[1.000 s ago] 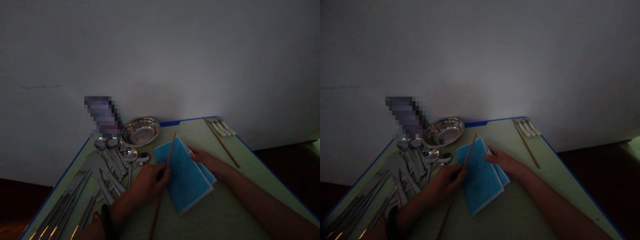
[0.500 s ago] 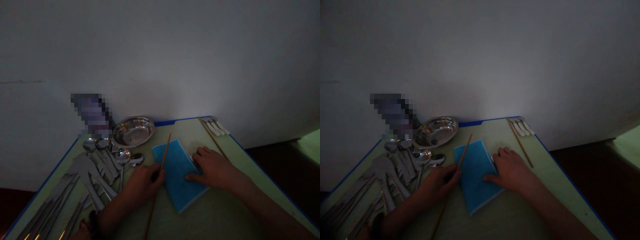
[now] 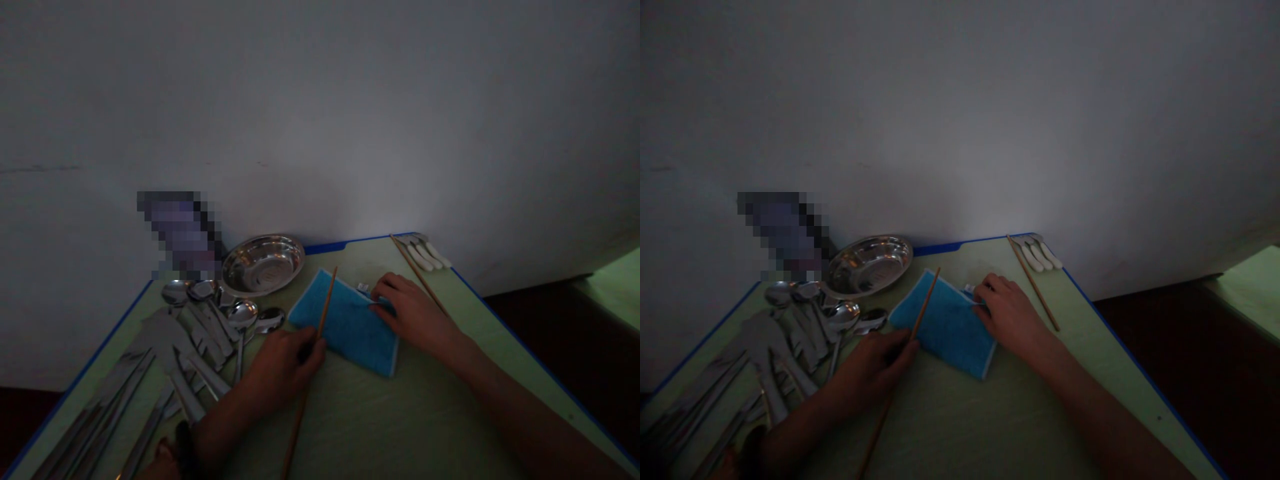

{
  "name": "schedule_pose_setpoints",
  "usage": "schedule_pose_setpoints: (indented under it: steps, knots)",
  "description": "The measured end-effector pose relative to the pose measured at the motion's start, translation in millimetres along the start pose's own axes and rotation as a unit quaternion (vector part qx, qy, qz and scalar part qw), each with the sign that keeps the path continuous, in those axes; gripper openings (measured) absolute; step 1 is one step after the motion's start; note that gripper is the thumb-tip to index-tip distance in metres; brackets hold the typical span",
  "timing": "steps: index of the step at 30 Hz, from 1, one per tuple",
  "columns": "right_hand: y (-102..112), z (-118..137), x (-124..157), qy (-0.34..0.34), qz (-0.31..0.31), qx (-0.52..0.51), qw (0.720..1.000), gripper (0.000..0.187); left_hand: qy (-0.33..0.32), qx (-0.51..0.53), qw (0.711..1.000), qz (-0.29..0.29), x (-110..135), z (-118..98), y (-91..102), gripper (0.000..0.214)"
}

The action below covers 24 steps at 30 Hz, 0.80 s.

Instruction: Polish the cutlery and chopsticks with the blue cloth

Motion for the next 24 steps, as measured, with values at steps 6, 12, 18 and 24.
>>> schedule_pose_setpoints:
  steps: [6, 12, 18, 24]
  knots:
    - [-11, -1, -2, -0.031, -0.034, -0.034, 0.998, 0.025, -0.007, 0.004, 1.0, -0.001, 0, 1, -0.8, 0.03]
    - [-28, -10, 0, -0.091, -0.03, 0.041, 0.995, 0.044, -0.003, -0.002, 1.0, 0.0, 0, 1, -1.0, 0.03]
    - [-26, -9, 0, -0.07, -0.037, -0.058, 0.995, 0.029, -0.015, 0.001, 1.0, -0.002, 0, 2, -1.9, 0.031]
    - [-31, 4, -4, -0.148, -0.003, -0.521, 0.841, 0.027, -0.029, 0.022, 0.999, 0.006, 2, -1, 0.3, 0.032]
Point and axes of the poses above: each hand's wrist, its own x-axis away from the middle knuckle, its own y-axis out of the back of the hand, z = x × y, the point moved 1 cm from there along -x, towards the middle knuckle, and after that the axes turned 1 degree about -z, right-handed, at the moved point
